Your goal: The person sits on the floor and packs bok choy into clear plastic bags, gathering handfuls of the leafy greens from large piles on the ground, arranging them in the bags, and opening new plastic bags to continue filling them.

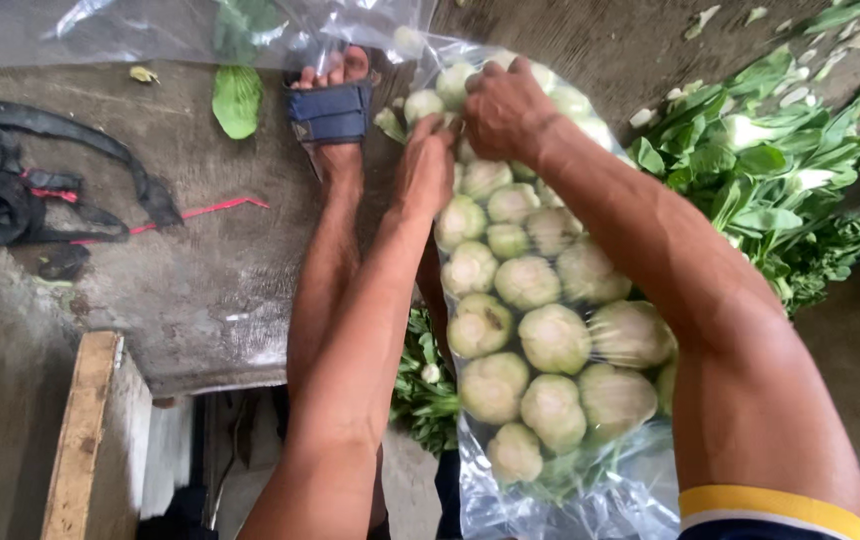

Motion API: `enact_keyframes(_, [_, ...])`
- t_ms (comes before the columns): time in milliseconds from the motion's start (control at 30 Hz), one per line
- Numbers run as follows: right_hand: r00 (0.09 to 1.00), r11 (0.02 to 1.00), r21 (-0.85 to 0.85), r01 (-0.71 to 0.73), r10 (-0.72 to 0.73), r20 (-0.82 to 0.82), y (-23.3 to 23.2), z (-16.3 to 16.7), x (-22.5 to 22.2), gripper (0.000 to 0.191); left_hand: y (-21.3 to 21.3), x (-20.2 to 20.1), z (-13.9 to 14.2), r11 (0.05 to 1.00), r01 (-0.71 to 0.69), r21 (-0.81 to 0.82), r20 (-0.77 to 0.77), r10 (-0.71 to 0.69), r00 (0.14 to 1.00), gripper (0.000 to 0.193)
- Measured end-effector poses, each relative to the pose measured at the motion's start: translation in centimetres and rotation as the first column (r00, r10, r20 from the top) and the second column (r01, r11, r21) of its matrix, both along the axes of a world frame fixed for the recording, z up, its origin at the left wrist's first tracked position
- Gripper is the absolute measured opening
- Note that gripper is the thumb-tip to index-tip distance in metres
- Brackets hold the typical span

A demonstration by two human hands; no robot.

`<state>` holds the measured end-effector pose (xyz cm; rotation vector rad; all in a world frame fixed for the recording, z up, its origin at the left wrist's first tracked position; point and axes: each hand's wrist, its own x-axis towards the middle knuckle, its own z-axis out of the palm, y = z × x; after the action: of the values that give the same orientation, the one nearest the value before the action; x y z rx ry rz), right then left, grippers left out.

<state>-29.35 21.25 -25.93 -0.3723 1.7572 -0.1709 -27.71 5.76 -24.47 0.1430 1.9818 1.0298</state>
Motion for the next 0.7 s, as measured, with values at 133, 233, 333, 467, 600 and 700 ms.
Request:
enact_keyframes(133, [0.988, 0.980, -0.128, 0.155, -0.151, 0.039, 1.4, 1.9, -0.1, 0.027, 0.2, 0.7, -0.5, 0.992, 0.097, -0.083, 0.241, -0.075, 0.968, 0.038])
enact_keyframes(233, [0.929, 0.925, -0.128, 0.359, -0.341, 0.143, 1.9, 3.3, -0.1, 0.026, 0.3, 1.4, -0.5, 0.966, 0.215, -0.141, 0.170, -0.191, 0.967, 0.034])
enact_keyframes(333, [0.882, 0.890, -0.014, 0.457, -0.451, 0.138, 2.2, 3.9, 0.0, 0.028, -0.1, 2.3, -0.6, 0.996, 0.087, -0.033, 0.103, -0.083, 0.991, 0.028])
enact_keyframes(467, [0.575, 0.542, -0.254, 0.801, -0.814, 0.080, 4.4, 5.3, 1.2, 0.036, -1.0, 3.2, 1.0, 0.980, -0.114, 0.165, 0.113, 0.096, 0.989, 0.046])
enact_keyframes(600, [0.776, 0.702, -0.434, 0.565, -0.630, -0.009, 7.7, 10.0, 3.2, 0.021, -1.0, 3.9, 6.9, 0.996, -0.080, 0.031, 0.284, 0.068, 0.956, 0.041])
enact_keyframes(700, [0.816, 0.747, -0.374, 0.550, -0.575, 0.053, 8.5, 14.4, 4.1, 0.031, -0.6, 3.7, 11.4, 0.996, 0.076, 0.052, 0.319, -0.089, 0.944, 0.042])
